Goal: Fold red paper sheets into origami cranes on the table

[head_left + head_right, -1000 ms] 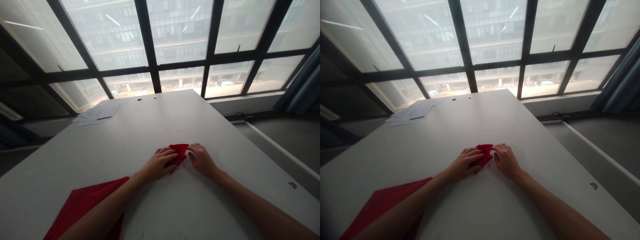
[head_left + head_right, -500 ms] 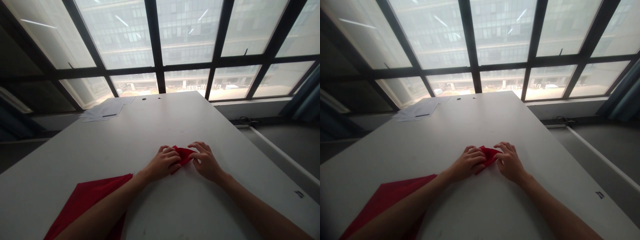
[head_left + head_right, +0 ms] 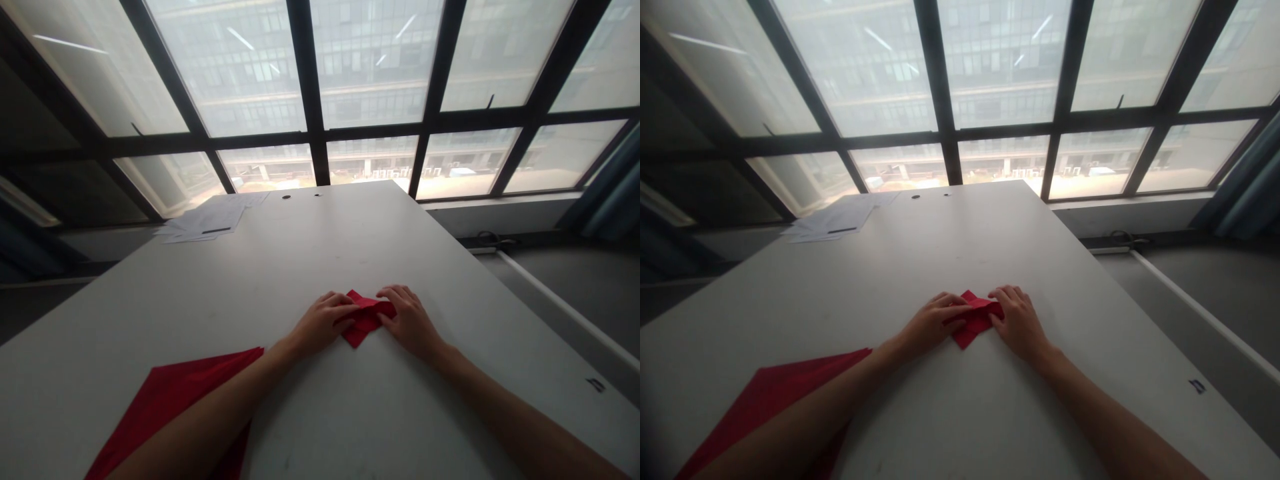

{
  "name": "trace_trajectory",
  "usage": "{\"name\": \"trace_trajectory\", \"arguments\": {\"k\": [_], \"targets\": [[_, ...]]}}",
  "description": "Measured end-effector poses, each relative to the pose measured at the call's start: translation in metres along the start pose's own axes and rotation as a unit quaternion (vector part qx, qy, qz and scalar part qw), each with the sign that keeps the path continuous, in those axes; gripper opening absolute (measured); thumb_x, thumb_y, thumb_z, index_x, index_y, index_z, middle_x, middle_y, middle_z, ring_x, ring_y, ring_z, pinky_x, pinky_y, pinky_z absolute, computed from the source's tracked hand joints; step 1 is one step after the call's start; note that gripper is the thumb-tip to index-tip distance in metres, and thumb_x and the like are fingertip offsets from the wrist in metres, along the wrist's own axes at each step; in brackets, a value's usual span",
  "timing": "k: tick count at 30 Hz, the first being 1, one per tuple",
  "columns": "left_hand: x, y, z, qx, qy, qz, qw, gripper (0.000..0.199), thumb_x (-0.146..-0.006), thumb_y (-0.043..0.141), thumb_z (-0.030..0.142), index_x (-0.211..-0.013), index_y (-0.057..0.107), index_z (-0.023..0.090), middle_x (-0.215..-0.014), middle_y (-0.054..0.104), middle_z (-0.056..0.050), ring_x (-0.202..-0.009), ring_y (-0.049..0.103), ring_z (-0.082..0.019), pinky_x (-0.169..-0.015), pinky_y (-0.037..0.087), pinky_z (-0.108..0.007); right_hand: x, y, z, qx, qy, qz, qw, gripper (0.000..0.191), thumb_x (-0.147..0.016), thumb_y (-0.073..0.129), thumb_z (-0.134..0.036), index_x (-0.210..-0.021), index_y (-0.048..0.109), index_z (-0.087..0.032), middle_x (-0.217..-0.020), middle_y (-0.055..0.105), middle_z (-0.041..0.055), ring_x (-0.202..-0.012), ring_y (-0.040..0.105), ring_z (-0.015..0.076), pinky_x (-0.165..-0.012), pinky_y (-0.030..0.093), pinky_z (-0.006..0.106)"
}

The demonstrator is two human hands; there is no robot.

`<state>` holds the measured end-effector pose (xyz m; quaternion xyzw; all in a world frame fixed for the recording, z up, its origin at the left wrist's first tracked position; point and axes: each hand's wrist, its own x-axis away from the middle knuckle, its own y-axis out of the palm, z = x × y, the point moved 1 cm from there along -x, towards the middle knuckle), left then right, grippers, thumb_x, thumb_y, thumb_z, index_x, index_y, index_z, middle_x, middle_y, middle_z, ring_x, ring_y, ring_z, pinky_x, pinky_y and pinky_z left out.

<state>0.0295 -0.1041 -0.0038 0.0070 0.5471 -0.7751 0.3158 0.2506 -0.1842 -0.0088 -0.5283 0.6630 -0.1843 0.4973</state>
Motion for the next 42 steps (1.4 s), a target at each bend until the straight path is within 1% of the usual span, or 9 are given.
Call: {"name": "trace_trajectory", "arguments": {"k": [2,7,11,16,21,25,29,36,42], "targets": [[0.0,0.001,-0.001,-0.011,0.004,-0.006,1.0,0.022,-0.095,0.059,0.027,-0.113,0.072,0.031,-0.113,0.067,-0.004,-0.104,0.059,-0.021,-0.098,0.048,-0.038,0.0,-0.001,-0.002,0.033,-0.006,-0.013,0.999,0.034,-0.088,0.059,-0.017,-0.121,0.062,-0.022,-0.121,0.064,0.0095,-0.113,0.055,0.0253,-0.098,0.041,0.042],[0.001,0.0,0.0,-0.037,0.006,-0.006,0.999,0.02,-0.095,0.059,0.028,-0.109,0.074,0.029,-0.111,0.069,-0.005,-0.103,0.061,-0.021,-0.098,0.048,-0.04,0.007,-0.002,-0.012,0.145,-0.034,-0.078,0.986,0.034,-0.094,0.044,-0.011,-0.117,0.067,-0.021,-0.128,0.065,0.0121,-0.123,0.053,0.0277,-0.11,0.026,0.051],[0.0,-0.001,0.005,-0.03,0.017,-0.01,0.999,0.022,-0.095,0.058,0.027,-0.113,0.07,0.027,-0.124,0.066,-0.006,-0.12,0.056,-0.023,-0.108,0.043,-0.043,0.013,0.004,-0.019,0.195,-0.031,-0.109,0.974,0.041,-0.094,0.04,-0.009,-0.131,0.059,-0.011,-0.138,0.057,0.0188,-0.133,0.047,0.0308,-0.114,0.021,0.055],[0.0,0.002,0.005,-0.005,0.049,-0.046,0.998,0.042,-0.1,0.046,0.024,-0.142,0.049,0.027,-0.143,0.054,-0.006,-0.134,0.049,-0.02,-0.116,0.036,-0.043,0.013,0.008,-0.02,0.185,-0.008,-0.099,0.978,0.043,-0.098,0.039,-0.018,-0.138,0.053,-0.009,-0.143,0.053,0.0197,-0.138,0.042,0.032,-0.116,0.019,0.059],[-0.001,-0.001,0.008,-0.044,0.047,-0.04,0.997,0.034,-0.099,0.049,0.029,-0.131,0.06,0.028,-0.138,0.058,-0.006,-0.128,0.053,-0.023,-0.112,0.039,-0.043,0.011,0.008,-0.027,0.133,-0.029,-0.086,0.987,0.048,-0.1,0.038,-0.023,-0.146,0.044,-0.01,-0.152,0.042,0.0176,-0.145,0.032,0.028,-0.119,0.02,0.054],[-0.001,-0.005,0.013,-0.056,0.028,-0.043,0.997,0.035,-0.098,0.053,0.034,-0.133,0.058,0.031,-0.135,0.059,-0.006,-0.121,0.054,-0.023,-0.105,0.041,-0.041,0.016,0.015,-0.033,0.082,-0.05,-0.139,0.986,0.06,-0.101,0.038,-0.046,-0.151,0.036,-0.013,-0.155,0.037,0.0149,-0.147,0.028,0.0264,-0.12,0.02,0.052],[0.0,-0.004,0.012,-0.062,0.017,-0.046,0.997,0.035,-0.099,0.05,0.034,-0.133,0.057,0.032,-0.131,0.06,-0.006,-0.117,0.054,-0.023,-0.103,0.04,-0.04,0.018,0.018,-0.024,0.103,-0.004,-0.162,0.981,0.068,-0.1,0.032,-0.056,-0.152,0.032,-0.011,-0.157,0.031,0.0154,-0.148,0.025,0.0275,-0.12,0.017,0.054],[0.0,-0.004,0.013,-0.077,0.024,-0.071,0.994,0.033,-0.1,0.048,0.036,-0.132,0.059,0.036,-0.138,0.055,-0.004,-0.123,0.05,-0.024,-0.105,0.036,-0.043,0.014,0.009,0.007,0.158,0.078,-0.15,0.973,0.073,-0.1,0.022,-0.06,-0.151,0.033,-0.009,-0.158,0.028,0.0169,-0.148,0.024,0.0295,-0.119,0.013,0.058],[0.0,-0.008,0.014,-0.074,0.029,-0.085,0.993,0.036,-0.1,0.047,0.039,-0.134,0.058,0.035,-0.141,0.053,-0.005,-0.128,0.048,-0.026,-0.108,0.036,-0.044,0.014,0.01,0.015,0.155,0.098,-0.158,0.97,0.075,-0.099,0.021,-0.061,-0.152,0.031,-0.009,-0.159,0.027,0.0163,-0.149,0.022,0.0286,-0.119,0.012,0.059]]}}
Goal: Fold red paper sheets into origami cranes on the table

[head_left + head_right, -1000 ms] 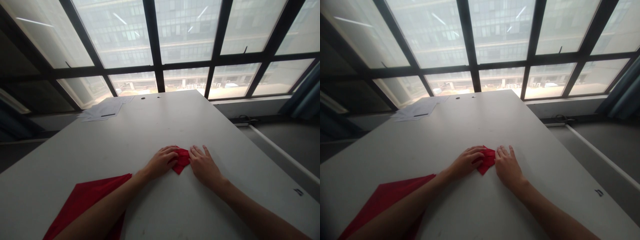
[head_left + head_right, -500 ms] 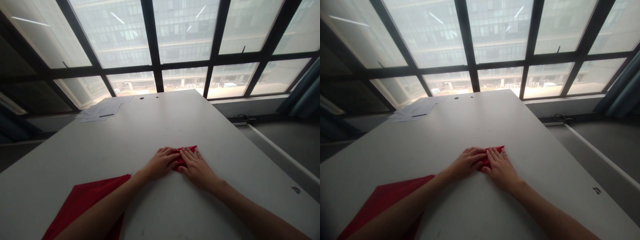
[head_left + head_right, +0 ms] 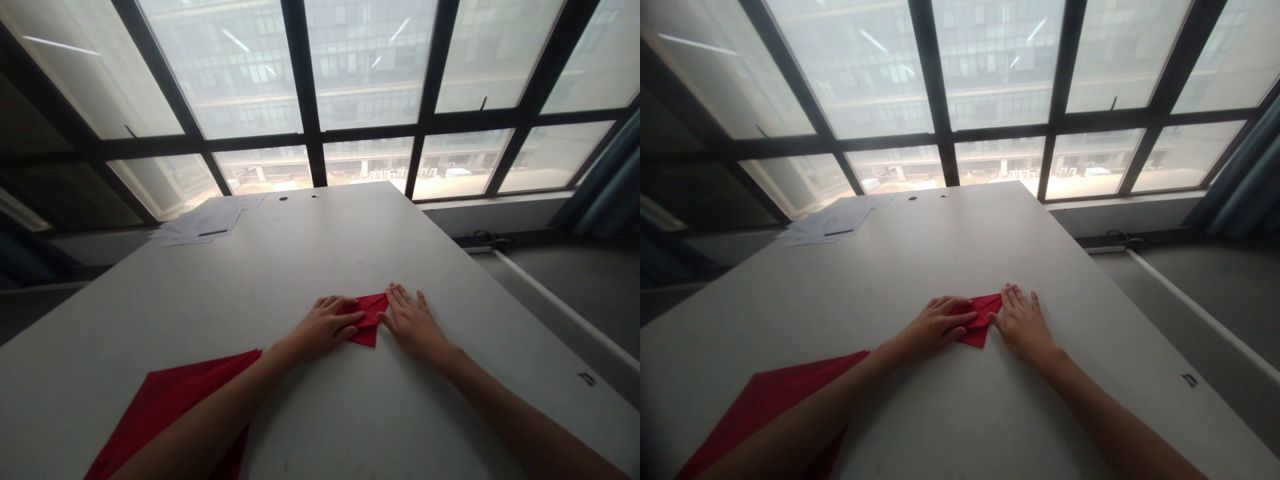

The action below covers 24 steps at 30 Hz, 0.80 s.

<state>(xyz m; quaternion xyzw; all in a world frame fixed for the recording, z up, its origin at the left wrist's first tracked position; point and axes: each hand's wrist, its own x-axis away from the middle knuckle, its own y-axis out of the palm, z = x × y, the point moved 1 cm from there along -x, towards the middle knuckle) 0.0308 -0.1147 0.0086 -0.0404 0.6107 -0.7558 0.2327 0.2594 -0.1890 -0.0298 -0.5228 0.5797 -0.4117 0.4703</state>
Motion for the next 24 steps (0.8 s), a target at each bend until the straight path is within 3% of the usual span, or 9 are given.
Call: {"name": "trace_trajectory", "arguments": {"k": [5,11,17,21,24], "targets": [[0.0,0.0,-0.001,0.014,0.037,-0.033,0.999,0.043,-0.103,0.041,0.04,-0.145,0.046,0.031,-0.152,0.044,-0.003,-0.142,0.037,-0.023,-0.119,0.024,-0.043,0.0,-0.004,-0.007,-0.004,0.025,0.02,1.0,0.069,-0.102,0.023,-0.053,-0.153,0.028,-0.007,-0.16,0.022,0.0162,-0.15,0.018,0.0281,-0.119,0.012,0.058],[0.001,-0.001,-0.001,0.028,0.066,-0.02,0.997,0.045,-0.103,0.041,0.04,-0.146,0.044,0.03,-0.151,0.046,-0.004,-0.141,0.04,-0.022,-0.121,0.023,-0.042,0.008,-0.006,-0.037,-0.021,-0.075,0.041,0.996,0.054,-0.102,0.026,-0.03,-0.152,0.031,-0.012,-0.161,0.025,0.0115,-0.15,0.017,0.0238,-0.121,0.011,0.053],[0.0,-0.005,0.003,0.019,0.037,0.001,0.999,0.037,-0.102,0.044,0.037,-0.136,0.055,0.029,-0.133,0.06,-0.005,-0.123,0.054,-0.022,-0.11,0.037,-0.041,0.012,-0.004,-0.041,-0.033,0.01,0.105,0.994,0.058,-0.089,0.054,-0.027,-0.144,0.043,-0.01,-0.15,0.042,0.0201,-0.141,0.033,0.0345,-0.114,0.026,0.054],[0.0,0.001,-0.003,0.014,0.009,0.036,0.999,0.03,-0.101,0.046,0.03,-0.125,0.063,0.028,-0.114,0.067,-0.006,-0.107,0.06,-0.02,-0.102,0.043,-0.039,0.008,-0.01,-0.035,-0.083,-0.032,0.124,0.988,0.027,-0.09,0.056,-0.021,-0.115,0.065,-0.02,-0.122,0.063,0.011,-0.116,0.054,0.0266,-0.107,0.037,0.044],[0.0,0.008,-0.01,0.016,-0.004,0.068,0.998,0.024,-0.095,0.055,0.025,-0.116,0.068,0.029,-0.121,0.064,-0.005,-0.114,0.057,-0.022,-0.105,0.042,-0.039,0.001,-0.008,-0.03,-0.11,-0.073,0.12,0.984,0.021,-0.091,0.055,-0.018,-0.105,0.07,-0.023,-0.115,0.065,0.0065,-0.111,0.057,0.0229,-0.106,0.036,0.041]]}}
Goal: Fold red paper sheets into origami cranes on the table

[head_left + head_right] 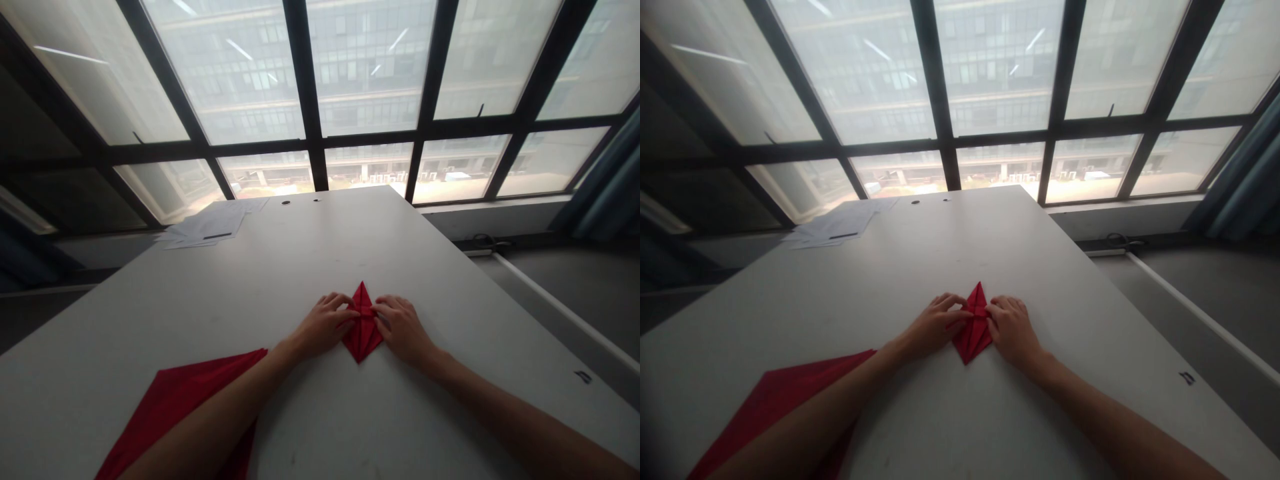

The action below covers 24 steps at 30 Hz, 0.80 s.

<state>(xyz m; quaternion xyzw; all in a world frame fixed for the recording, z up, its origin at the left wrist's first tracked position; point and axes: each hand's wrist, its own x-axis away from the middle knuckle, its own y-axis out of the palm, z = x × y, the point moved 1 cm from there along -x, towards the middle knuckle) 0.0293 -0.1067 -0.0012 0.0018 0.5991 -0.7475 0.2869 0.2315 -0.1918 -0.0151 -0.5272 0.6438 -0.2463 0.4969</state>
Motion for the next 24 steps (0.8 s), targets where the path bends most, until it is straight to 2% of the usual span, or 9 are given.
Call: {"name": "trace_trajectory", "arguments": {"k": [3,7,10,14,16,19,24], "targets": [[0.001,0.003,-0.004,0.02,-0.01,0.0,1.0,0.036,-0.089,0.063,0.022,-0.125,0.062,0.029,-0.134,0.059,-0.004,-0.125,0.053,-0.023,-0.111,0.039,-0.039,-0.01,0.004,0.006,-0.008,-0.025,0.0,1.0,0.022,-0.09,0.056,-0.015,-0.104,0.071,-0.024,-0.115,0.065,0.006,-0.113,0.056,0.0221,-0.106,0.036,0.04],[0.0,0.003,-0.004,0.027,-0.051,0.01,0.998,0.05,-0.086,0.064,0.021,-0.135,0.053,0.026,-0.133,0.061,-0.006,-0.123,0.056,-0.023,-0.114,0.036,-0.042,-0.026,0.004,0.013,-0.02,-0.068,-0.018,0.997,0.02,-0.091,0.056,-0.018,-0.103,0.072,-0.023,-0.11,0.066,0.0062,-0.108,0.058,0.0211,-0.101,0.039,0.038],[0.0,0.001,0.0,0.026,-0.058,0.016,0.998,0.049,-0.088,0.064,0.024,-0.135,0.053,0.027,-0.13,0.061,-0.006,-0.119,0.057,-0.023,-0.11,0.041,-0.04,-0.033,0.002,0.016,-0.025,-0.085,-0.034,0.996,0.019,-0.088,0.062,-0.028,-0.104,0.071,-0.023,-0.109,0.066,0.006,-0.105,0.058,0.022,-0.099,0.041,0.038],[0.001,-0.001,0.003,0.009,-0.049,-0.001,0.999,0.039,-0.092,0.061,0.031,-0.131,0.058,0.032,-0.134,0.058,-0.005,-0.121,0.056,-0.023,-0.108,0.042,-0.04,-0.032,0.003,0.016,-0.02,-0.092,-0.038,0.995,0.033,-0.081,0.068,-0.033,-0.113,0.067,-0.023,-0.119,0.063,0.0081,-0.113,0.054,0.0257,-0.102,0.039,0.042],[0.002,-0.001,0.002,-0.002,-0.056,-0.01,0.998,0.038,-0.092,0.062,0.035,-0.13,0.06,0.032,-0.141,0.052,-0.005,-0.13,0.049,-0.026,-0.113,0.038,-0.043,-0.03,0.004,0.017,-0.02,-0.093,-0.041,0.995,0.037,-0.081,0.067,-0.036,-0.116,0.066,-0.024,-0.122,0.061,0.0089,-0.116,0.053,0.027,-0.103,0.038,0.044],[0.002,-0.003,0.002,-0.007,-0.059,-0.037,0.998,0.049,-0.091,0.063,0.042,-0.138,0.054,0.03,-0.152,0.043,-0.005,-0.143,0.035,-0.028,-0.119,0.027,-0.047,-0.027,0.004,0.017,-0.021,-0.102,-0.056,0.993,0.044,-0.081,0.067,-0.041,-0.123,0.063,-0.026,-0.126,0.059,0.0098,-0.12,0.05,0.0287,-0.106,0.036,0.047],[0.001,-0.009,0.007,0.006,-0.065,-0.073,0.995,0.068,-0.088,0.063,0.05,-0.149,0.038,0.031,-0.152,0.043,-0.005,-0.141,0.039,-0.026,-0.122,0.02,-0.047,-0.027,0.0,0.017,-0.022,-0.118,-0.079,0.99,0.052,-0.081,0.066,-0.045,-0.129,0.059,-0.026,-0.13,0.056,0.0112,-0.124,0.047,0.0308,-0.108,0.032,0.05]]}}
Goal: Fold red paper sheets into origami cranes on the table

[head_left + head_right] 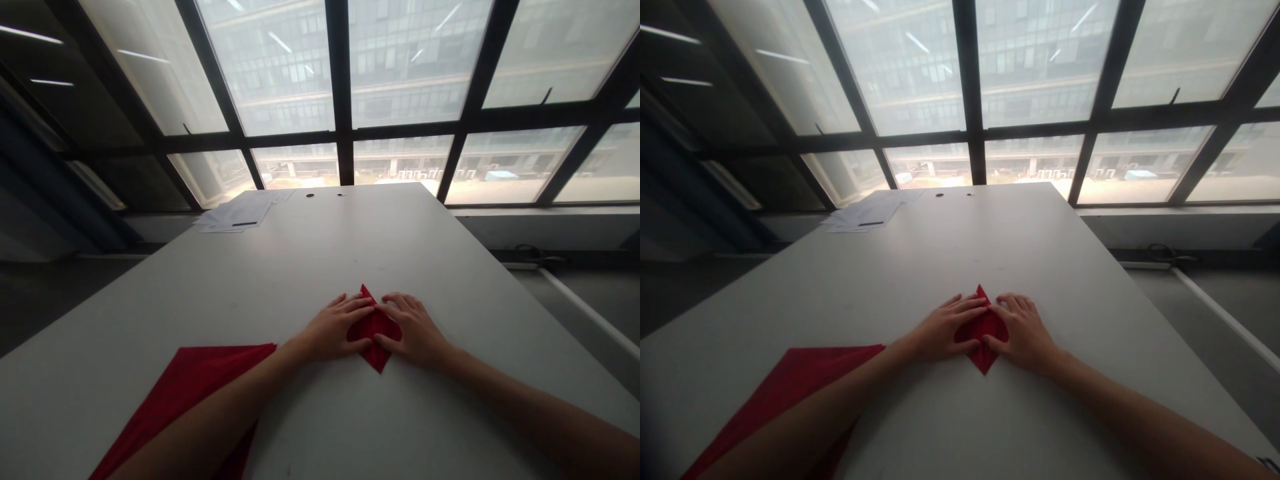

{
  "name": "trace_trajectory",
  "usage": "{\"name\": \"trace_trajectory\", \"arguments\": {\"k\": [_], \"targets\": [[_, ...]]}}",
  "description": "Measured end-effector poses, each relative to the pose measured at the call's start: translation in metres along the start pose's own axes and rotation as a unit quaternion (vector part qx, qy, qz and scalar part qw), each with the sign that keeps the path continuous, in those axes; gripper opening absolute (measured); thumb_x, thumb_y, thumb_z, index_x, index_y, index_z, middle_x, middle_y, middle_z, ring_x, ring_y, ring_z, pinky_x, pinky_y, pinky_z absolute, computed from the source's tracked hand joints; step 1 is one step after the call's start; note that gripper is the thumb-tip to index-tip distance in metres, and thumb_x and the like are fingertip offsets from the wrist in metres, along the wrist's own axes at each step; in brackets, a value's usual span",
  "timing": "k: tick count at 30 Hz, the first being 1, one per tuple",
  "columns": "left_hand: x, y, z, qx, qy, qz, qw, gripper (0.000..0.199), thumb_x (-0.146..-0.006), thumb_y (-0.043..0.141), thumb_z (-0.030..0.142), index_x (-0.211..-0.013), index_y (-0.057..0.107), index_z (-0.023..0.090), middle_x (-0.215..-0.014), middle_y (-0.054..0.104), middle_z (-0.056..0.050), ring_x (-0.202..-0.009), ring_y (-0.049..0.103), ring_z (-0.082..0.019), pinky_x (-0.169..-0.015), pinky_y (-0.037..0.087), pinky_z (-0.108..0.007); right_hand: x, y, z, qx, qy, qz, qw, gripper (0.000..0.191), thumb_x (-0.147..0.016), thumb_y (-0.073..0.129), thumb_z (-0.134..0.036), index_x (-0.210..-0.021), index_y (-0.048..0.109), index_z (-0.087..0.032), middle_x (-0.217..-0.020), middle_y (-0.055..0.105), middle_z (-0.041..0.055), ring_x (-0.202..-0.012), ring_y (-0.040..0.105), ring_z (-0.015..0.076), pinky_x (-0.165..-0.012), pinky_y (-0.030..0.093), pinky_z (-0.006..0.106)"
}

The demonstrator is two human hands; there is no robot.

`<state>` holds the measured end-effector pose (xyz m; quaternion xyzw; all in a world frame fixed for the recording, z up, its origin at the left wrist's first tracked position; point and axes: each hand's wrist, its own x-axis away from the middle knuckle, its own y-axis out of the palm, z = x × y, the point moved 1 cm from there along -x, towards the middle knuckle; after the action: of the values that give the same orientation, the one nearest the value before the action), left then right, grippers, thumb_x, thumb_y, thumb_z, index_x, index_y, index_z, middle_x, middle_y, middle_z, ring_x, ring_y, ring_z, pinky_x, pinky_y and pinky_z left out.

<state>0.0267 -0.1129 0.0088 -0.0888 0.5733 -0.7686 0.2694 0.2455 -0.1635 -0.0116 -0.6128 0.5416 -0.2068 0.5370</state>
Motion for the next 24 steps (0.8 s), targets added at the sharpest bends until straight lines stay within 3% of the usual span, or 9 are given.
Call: {"name": "trace_trajectory", "arguments": {"k": [8,11,14,17,24], "targets": [[-0.001,0.001,0.005,-0.006,-0.002,0.02,1.0,0.079,-0.084,0.069,0.05,-0.151,0.033,0.031,-0.154,0.04,-0.006,-0.141,0.037,-0.03,-0.12,0.024,-0.049,0.001,0.0,0.0,-0.012,-0.003,-0.003,1.0,0.061,-0.082,0.067,-0.043,-0.138,0.051,-0.024,-0.133,0.055,0.0129,-0.127,0.045,0.0317,-0.11,0.031,0.051],[-0.001,0.001,0.0,-0.015,-0.031,0.087,0.996,0.059,-0.091,0.063,0.04,-0.145,0.044,0.03,-0.148,0.046,-0.008,-0.135,0.043,-0.027,-0.113,0.035,-0.045,0.0,0.004,0.003,-0.017,0.013,0.015,1.0,0.06,-0.082,0.067,-0.041,-0.137,0.052,-0.022,-0.133,0.055,0.0136,-0.127,0.045,0.0319,-0.11,0.033,0.051],[0.001,0.001,-0.007,-0.033,-0.062,0.14,0.988,0.029,-0.094,0.059,0.031,-0.123,0.065,0.029,-0.123,0.062,-0.007,-0.114,0.057,-0.023,-0.103,0.043,-0.041,-0.001,0.008,0.006,-0.022,0.022,0.027,0.999,0.059,-0.082,0.068,-0.041,-0.135,0.053,-0.022,-0.134,0.055,0.0136,-0.128,0.044,0.0322,-0.109,0.035,0.05],[0.0,0.003,-0.011,-0.048,-0.046,0.125,0.99,0.02,-0.093,0.061,0.031,-0.11,0.071,0.03,-0.109,0.066,-0.004,-0.103,0.059,-0.022,-0.098,0.044,-0.04,-0.001,0.008,0.007,-0.027,0.026,0.036,0.999,0.05,-0.086,0.065,-0.04,-0.131,0.057,-0.02,-0.132,0.057,0.0131,-0.126,0.046,0.0303,-0.108,0.036,0.047],[-0.003,0.007,-0.012,-0.065,-0.039,0.093,0.993,0.028,-0.095,0.058,0.031,-0.122,0.065,0.029,-0.117,0.065,-0.005,-0.109,0.058,-0.023,-0.1,0.042,-0.04,0.002,0.002,0.0,-0.003,0.063,0.066,0.996,0.03,-0.094,0.054,-0.032,-0.121,0.062,-0.021,-0.12,0.063,0.011,-0.112,0.053,0.0271,-0.098,0.041,0.043]]}}
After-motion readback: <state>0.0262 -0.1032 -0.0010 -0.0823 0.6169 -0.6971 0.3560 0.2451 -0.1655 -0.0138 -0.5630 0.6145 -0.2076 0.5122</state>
